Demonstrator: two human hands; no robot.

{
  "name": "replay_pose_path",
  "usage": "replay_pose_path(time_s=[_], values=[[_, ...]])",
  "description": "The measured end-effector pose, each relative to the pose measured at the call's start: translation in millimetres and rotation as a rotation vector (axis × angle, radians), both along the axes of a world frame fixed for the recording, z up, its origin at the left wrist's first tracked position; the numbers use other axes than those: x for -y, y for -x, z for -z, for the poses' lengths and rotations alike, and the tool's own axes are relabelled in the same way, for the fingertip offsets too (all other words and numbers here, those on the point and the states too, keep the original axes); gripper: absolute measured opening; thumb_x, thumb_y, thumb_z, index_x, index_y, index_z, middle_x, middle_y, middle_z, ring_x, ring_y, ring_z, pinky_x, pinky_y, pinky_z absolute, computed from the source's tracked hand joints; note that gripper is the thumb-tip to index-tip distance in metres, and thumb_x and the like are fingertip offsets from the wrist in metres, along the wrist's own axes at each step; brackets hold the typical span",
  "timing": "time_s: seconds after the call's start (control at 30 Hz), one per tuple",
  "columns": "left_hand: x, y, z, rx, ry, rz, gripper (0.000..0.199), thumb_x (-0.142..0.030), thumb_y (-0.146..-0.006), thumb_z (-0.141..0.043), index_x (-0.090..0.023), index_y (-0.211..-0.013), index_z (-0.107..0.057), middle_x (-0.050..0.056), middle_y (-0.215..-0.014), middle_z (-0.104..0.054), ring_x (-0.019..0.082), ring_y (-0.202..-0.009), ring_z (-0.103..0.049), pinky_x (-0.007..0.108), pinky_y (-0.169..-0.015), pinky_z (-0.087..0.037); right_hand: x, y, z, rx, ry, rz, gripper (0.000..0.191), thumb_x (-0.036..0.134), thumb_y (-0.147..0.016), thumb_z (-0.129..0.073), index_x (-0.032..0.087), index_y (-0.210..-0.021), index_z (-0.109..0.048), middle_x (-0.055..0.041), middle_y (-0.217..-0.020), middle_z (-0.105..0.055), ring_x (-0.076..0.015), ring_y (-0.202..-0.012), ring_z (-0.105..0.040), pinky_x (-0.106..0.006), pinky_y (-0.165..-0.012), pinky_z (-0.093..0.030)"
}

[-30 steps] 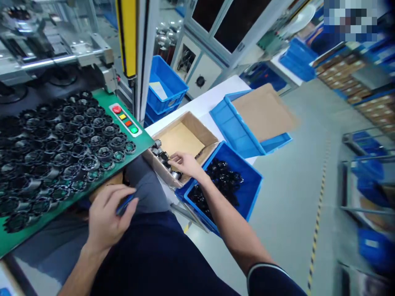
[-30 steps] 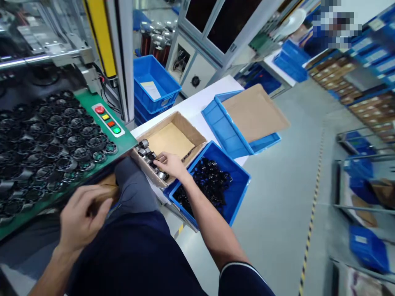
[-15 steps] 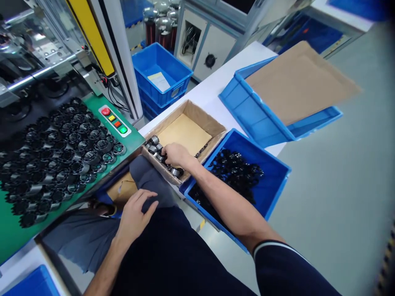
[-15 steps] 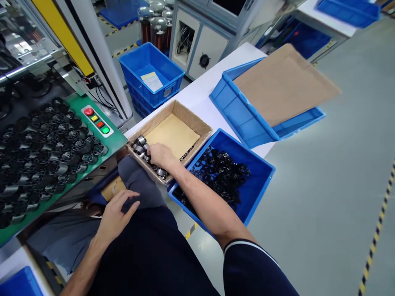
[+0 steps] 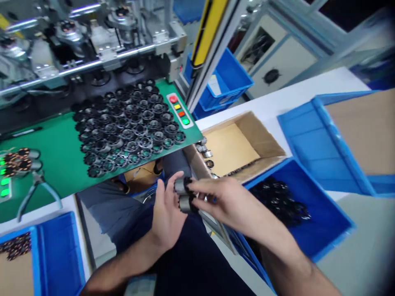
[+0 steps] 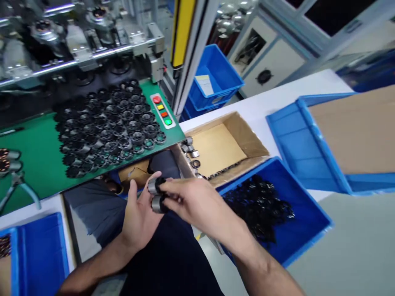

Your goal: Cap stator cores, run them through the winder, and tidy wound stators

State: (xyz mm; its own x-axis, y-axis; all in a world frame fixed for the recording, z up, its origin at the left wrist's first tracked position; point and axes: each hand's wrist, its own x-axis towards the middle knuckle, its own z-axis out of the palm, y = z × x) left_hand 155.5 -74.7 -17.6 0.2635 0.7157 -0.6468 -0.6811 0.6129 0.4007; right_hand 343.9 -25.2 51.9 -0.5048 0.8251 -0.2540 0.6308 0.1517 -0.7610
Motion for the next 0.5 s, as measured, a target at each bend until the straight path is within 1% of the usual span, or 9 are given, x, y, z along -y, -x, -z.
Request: replay_pose_path(time_s=[0.07,0.13,0.2,0.23,0.27,0.33,0.4,0.43,0.5], values=[[-1.5,5.0,-14.4,-0.011,0.026,-0.090,0.067,-0.080,-0.095,-0.085,-0.027,-0.136,-0.075,0.011,-0.136,-0.083,0.037,-0.140,-0.076,0.053,-0.121,-0.061,6.8,31.9,-1.0,0.051,-0.093,-0.086,0.027,0.009,-0.104,-0.073,0.025,-0.121,-0.086,-0.0018,-0.112,-0.092,-0.0225,-0.095,-0.088,-0.030,-0.081,-0.061],[2.7,17.9,-20.2,-0.047,-0.005,-0.139,0.060,-0.074,-0.095,-0.089,-0.026,-0.127,-0.073,0.011,-0.130,-0.084,0.037,-0.136,-0.078,0.052,-0.122,-0.061,6.3,55.5,0.0,0.064,-0.176,-0.144,0.031,0.007,-0.105,-0.073,0.024,-0.128,-0.084,-0.0040,-0.120,-0.093,-0.0246,-0.106,-0.090,-0.031,-0.087,-0.064],[8.6,35.3,-19.0,-0.118,-0.124,-0.179,0.057,-0.076,-0.103,-0.079,-0.027,-0.131,-0.072,0.011,-0.135,-0.082,0.035,-0.137,-0.077,0.052,-0.124,-0.060,-1.9,70.5,-4.5,0.059,-0.282,-0.224,0.028,0.010,-0.111,-0.071,0.024,-0.132,-0.082,-0.0035,-0.119,-0.093,-0.0223,-0.104,-0.090,-0.031,-0.086,-0.064],[10.4,45.6,-16.6,-0.208,-0.228,-0.223,0.055,-0.076,-0.108,-0.072,-0.029,-0.135,-0.072,0.011,-0.140,-0.080,0.033,-0.140,-0.075,0.051,-0.125,-0.059,-9.0,76.4,-10.0,0.066,-0.358,-0.288,0.026,0.013,-0.114,-0.068,0.024,-0.133,-0.082,-0.0029,-0.114,-0.092,-0.0206,-0.098,-0.089,-0.030,-0.082,-0.063],[10.7,57.3,-13.3,-0.348,-0.358,-0.300,0.053,-0.076,-0.112,-0.065,-0.031,-0.140,-0.070,0.011,-0.146,-0.077,0.032,-0.144,-0.073,0.050,-0.127,-0.057,-18.1,82.4,-17.5,0.084,-0.450,-0.363,0.026,0.015,-0.117,-0.064,0.024,-0.134,-0.081,-0.0027,-0.110,-0.091,-0.0193,-0.092,-0.087,-0.030,-0.077,-0.060],[6.1,86.3,-5.4,-0.747,-0.612,-0.546,0.052,-0.076,-0.114,-0.058,-0.033,-0.143,-0.066,0.011,-0.149,-0.072,0.032,-0.145,-0.069,0.051,-0.127,-0.057,-41.5,98.1,-35.2,0.138,-0.657,-0.526,0.030,0.018,-0.122,-0.057,0.024,-0.138,-0.081,-0.0033,-0.103,-0.089,-0.0184,-0.084,-0.082,-0.032,-0.070,-0.054],[-4.1,121.9,1.9,-1.127,-0.767,-0.738,0.048,-0.073,-0.114,-0.060,-0.033,-0.138,-0.063,0.010,-0.140,-0.070,0.032,-0.137,-0.071,0.052,-0.121,-0.058,-69.0,121.1,-50.8,0.203,-0.826,-0.684,0.032,0.018,-0.123,-0.054,0.024,-0.137,-0.082,-0.0040,-0.102,-0.088,-0.0194,-0.084,-0.078,-0.035,-0.067,-0.048],[-10.2,140.7,4.6,-1.261,-0.813,-0.761,0.044,-0.069,-0.114,-0.063,-0.031,-0.135,-0.062,0.010,-0.133,-0.070,0.031,-0.132,-0.072,0.052,-0.118,-0.059,-82.8,135.0,-55.9,0.242,-0.881,-0.751,0.032,0.017,-0.122,-0.055,0.024,-0.134,-0.084,-0.0042,-0.101,-0.087,-0.0201,-0.085,-0.077,-0.036,-0.066,-0.046],[-21.5,174.4,7.1,-1.446,-0.891,-0.639,0.035,-0.058,-0.112,-0.073,-0.029,-0.130,-0.066,0.008,-0.125,-0.072,0.029,-0.123,-0.073,0.049,-0.112,-0.060,-107.9,164.6,-59.6,0.338,-0.922,-0.869,0.028,0.016,-0.119,-0.061,0.026,-0.123,-0.087,-0.0040,-0.098,-0.085,-0.0214,-0.090,-0.076,-0.037,-0.065,-0.039]])
